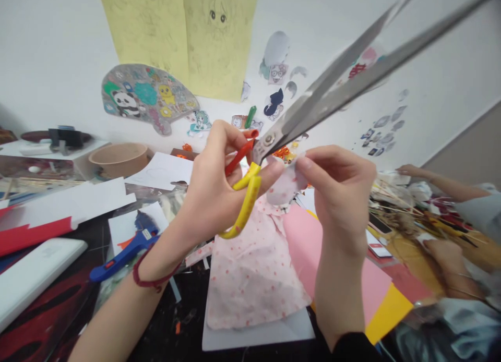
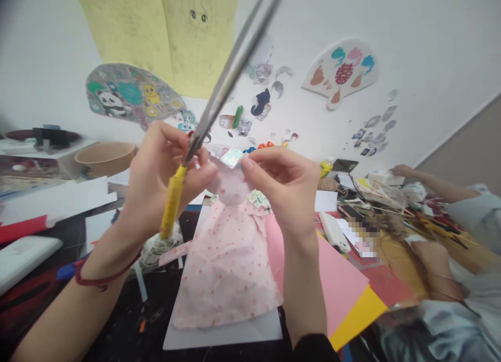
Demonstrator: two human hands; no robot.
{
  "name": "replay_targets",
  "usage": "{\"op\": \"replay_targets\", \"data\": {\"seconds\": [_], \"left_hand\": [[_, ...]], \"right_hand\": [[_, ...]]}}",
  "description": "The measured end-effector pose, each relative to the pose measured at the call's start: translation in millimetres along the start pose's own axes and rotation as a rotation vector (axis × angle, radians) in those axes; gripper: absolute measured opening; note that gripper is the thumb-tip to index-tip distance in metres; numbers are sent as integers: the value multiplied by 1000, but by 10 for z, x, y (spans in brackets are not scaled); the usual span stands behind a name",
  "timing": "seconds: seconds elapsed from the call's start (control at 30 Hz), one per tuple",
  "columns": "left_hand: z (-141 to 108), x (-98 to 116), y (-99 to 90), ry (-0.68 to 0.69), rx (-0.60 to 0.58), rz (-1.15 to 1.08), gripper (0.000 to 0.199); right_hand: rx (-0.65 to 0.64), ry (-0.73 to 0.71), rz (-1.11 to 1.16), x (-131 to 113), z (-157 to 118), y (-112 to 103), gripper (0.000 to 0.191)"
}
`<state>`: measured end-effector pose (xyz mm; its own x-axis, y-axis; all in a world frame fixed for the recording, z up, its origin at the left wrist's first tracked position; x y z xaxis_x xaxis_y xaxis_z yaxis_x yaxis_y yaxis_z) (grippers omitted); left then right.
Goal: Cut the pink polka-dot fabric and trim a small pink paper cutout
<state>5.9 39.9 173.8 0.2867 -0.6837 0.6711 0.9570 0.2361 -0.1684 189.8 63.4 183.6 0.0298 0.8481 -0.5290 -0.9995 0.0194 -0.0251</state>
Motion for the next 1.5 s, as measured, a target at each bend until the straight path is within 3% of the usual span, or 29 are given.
{"op": "replay_targets", "data": {"seconds": [0.23, 0.43, 0.8, 1.0, 1.2, 1.5], "left_hand": [[-115, 157, 116, 129, 15, 380, 58], [-139, 179, 184, 192, 29, 557, 50], [-110, 185, 158, 175, -34, 545, 43], [-89, 202, 147, 152, -70, 489, 40], [-86, 183, 151, 125, -107, 453, 40], [-64, 201, 142, 93, -125, 383, 41]], "right_hand": [[269, -212, -67, -108, -14, -102, 10], [279, -343, -126, -160, -48, -139, 10], [249, -400, -99, -191, -44, -131, 9], [249, -337, -151, -168, -58, -149, 16], [207, -360, -53, -183, -49, -133, 10], [233, -344, -82, -181, -58, -146, 13]]}}
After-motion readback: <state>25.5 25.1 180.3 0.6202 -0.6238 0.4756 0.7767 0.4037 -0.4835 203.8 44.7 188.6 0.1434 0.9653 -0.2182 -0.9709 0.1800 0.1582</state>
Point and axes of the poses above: each hand's wrist, its own z-axis towards the middle knuckle, its own y-axis out of the palm, x = y × z, the point moved 4 cm from there along z, towards the middle knuckle, and after that the axes turned 6 degrees about -y, right-handed, at the moved point
